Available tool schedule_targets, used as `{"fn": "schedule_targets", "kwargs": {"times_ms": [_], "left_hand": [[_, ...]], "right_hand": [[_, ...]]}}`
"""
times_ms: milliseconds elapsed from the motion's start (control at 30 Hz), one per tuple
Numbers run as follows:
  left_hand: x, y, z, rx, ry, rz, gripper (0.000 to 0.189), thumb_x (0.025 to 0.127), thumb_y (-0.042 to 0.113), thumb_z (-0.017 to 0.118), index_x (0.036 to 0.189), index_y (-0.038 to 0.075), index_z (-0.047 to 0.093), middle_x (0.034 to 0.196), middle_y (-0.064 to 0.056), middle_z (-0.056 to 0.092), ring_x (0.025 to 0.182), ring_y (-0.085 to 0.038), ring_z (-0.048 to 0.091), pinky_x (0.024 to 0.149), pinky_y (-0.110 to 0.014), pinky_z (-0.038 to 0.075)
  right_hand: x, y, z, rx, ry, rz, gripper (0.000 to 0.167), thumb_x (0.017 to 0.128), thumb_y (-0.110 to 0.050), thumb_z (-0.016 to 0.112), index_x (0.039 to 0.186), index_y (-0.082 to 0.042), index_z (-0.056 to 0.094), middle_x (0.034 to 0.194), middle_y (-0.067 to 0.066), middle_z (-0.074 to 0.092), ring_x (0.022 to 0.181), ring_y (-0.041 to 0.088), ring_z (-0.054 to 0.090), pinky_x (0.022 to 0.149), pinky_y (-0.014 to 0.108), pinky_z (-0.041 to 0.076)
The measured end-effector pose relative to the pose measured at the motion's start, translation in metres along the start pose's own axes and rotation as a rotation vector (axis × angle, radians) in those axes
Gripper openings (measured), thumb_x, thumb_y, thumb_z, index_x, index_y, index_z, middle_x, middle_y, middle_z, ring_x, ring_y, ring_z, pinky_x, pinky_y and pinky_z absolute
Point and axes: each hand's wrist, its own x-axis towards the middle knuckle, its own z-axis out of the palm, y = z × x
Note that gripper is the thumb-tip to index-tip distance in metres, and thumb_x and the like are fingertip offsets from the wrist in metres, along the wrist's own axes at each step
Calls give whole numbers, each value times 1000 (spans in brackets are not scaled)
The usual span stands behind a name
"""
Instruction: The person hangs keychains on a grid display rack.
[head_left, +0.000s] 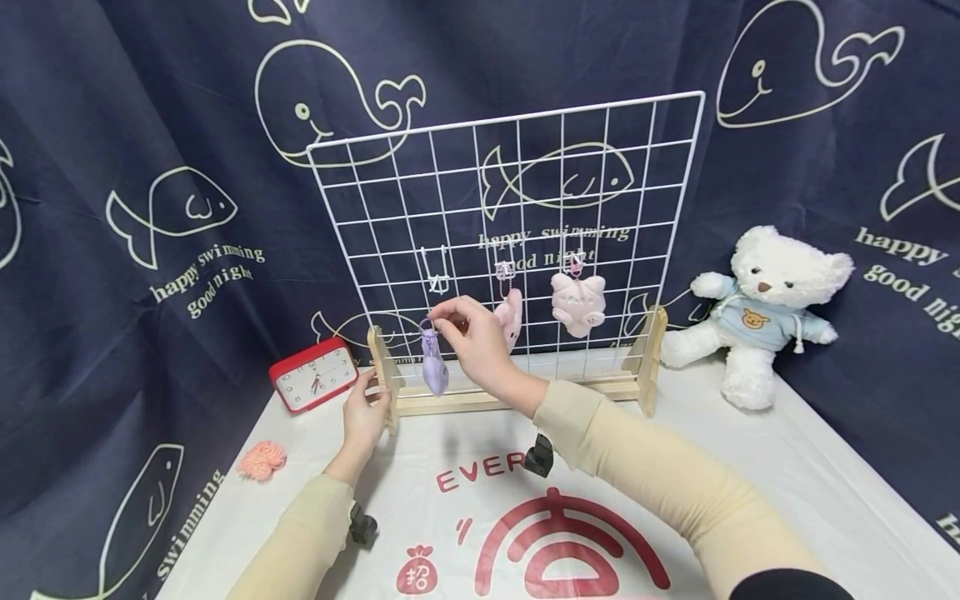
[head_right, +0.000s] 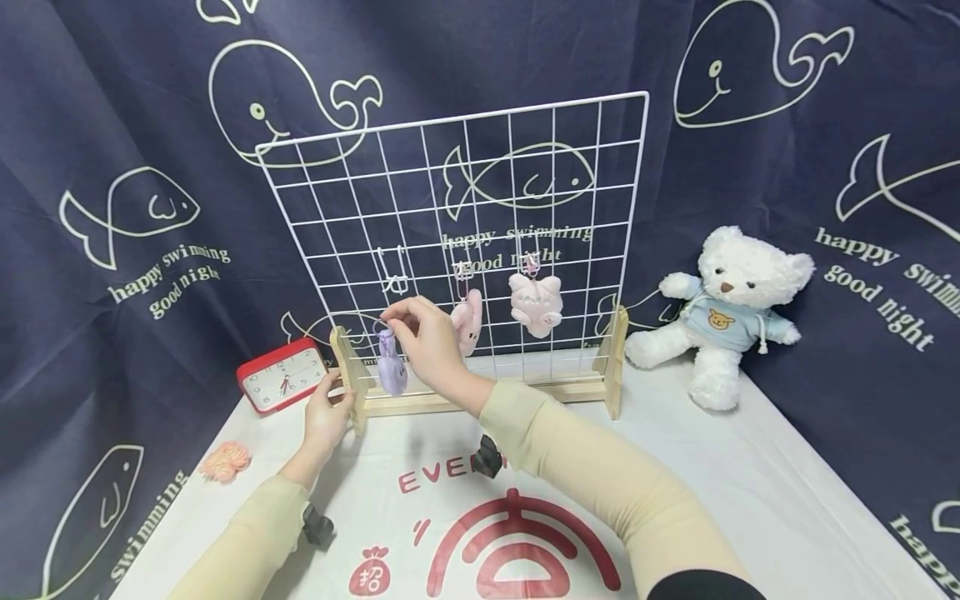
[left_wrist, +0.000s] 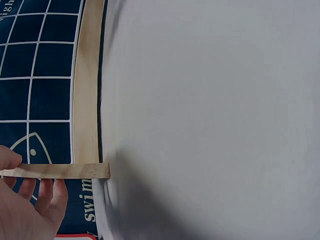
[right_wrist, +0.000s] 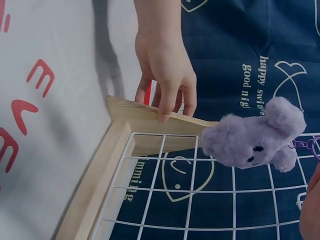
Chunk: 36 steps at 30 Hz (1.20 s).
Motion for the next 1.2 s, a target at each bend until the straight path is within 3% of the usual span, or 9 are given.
{"fn": "schedule_targets", "kwargs": {"times_ms": [467, 833, 1200], "left_hand": [[0, 1, -1, -1, -6, -1, 50, 92, -1, 62, 142, 0, 54, 128, -26, 62, 112, -44, 64, 95, -51, 58], [0, -1, -1, 3, 3, 16, 49, 92, -1, 63, 141, 1, 55, 127, -25, 63, 110, -44, 65, 94, -51, 58], [-1, -1, -1, -20, 11, 21, 48, 91, -3, 62, 139, 0, 56, 125, -25, 64, 108, -44, 66, 93, -51, 58]], "right_hand": [[14, -8, 1, 40, 74, -19, 12, 94, 8, 64, 101, 2, 71, 100, 12, 67, 83, 17, 61, 69, 20, 51], [24, -8, 0, -7, 138, -42, 9, 95, 3, 67, 101, 0, 73, 100, 10, 69, 81, 16, 62, 66, 22, 50], [28, -6, -1, -38, 176, -15, 7, 94, 1, 68, 99, -1, 74, 98, 10, 70, 80, 17, 64, 66, 18, 50]]}}
